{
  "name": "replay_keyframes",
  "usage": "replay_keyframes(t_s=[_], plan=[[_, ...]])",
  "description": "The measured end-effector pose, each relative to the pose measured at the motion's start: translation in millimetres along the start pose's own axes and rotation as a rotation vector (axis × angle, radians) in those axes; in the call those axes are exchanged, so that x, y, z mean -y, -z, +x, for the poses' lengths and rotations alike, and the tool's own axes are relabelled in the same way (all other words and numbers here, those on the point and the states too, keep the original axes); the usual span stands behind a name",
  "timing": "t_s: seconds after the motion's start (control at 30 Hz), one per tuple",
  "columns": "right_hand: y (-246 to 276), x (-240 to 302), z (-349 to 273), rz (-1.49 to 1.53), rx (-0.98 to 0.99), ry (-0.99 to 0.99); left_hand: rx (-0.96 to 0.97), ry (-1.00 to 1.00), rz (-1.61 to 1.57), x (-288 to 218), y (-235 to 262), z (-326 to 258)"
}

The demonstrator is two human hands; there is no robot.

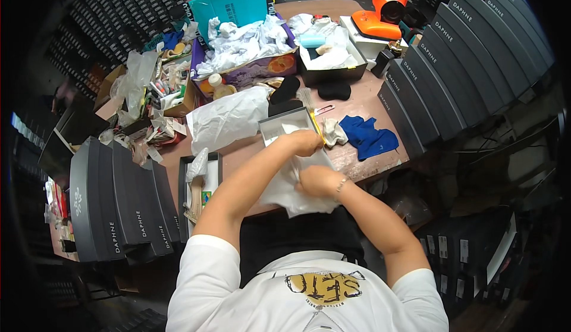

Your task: Inspecting, cleaning, and wrapping shoes before placing them into boxes.

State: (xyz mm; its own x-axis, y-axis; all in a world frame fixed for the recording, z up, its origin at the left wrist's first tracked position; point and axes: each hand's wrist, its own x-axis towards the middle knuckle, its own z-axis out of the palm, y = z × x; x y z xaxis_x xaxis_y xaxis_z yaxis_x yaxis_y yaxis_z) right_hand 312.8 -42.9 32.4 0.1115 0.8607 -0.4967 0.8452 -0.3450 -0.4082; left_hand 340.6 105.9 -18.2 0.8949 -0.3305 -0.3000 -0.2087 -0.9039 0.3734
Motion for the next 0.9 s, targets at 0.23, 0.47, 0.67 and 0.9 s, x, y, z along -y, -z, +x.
replay_keyframes(t_s=[0.23,0.47,0.67,0.9], plan=[[-81.2,-1.3,18.5,-0.167,-0.469,-0.089,-0.154,0.014,0.182,-9.3,-44.5,-50.1],[-66.0,-29.3,4.1,-0.030,-0.446,-0.074,-0.441,-0.040,-0.045,-13.8,-61.5,-107.2],[-49.0,-14.5,14.7,-0.007,-0.813,0.017,-1.535,0.777,-0.078,86.6,-32.4,-209.4],[-51.8,-41.5,91.9,0.063,-0.763,-0.108,-1.236,0.785,-0.688,189.5,-42.9,-244.4]])
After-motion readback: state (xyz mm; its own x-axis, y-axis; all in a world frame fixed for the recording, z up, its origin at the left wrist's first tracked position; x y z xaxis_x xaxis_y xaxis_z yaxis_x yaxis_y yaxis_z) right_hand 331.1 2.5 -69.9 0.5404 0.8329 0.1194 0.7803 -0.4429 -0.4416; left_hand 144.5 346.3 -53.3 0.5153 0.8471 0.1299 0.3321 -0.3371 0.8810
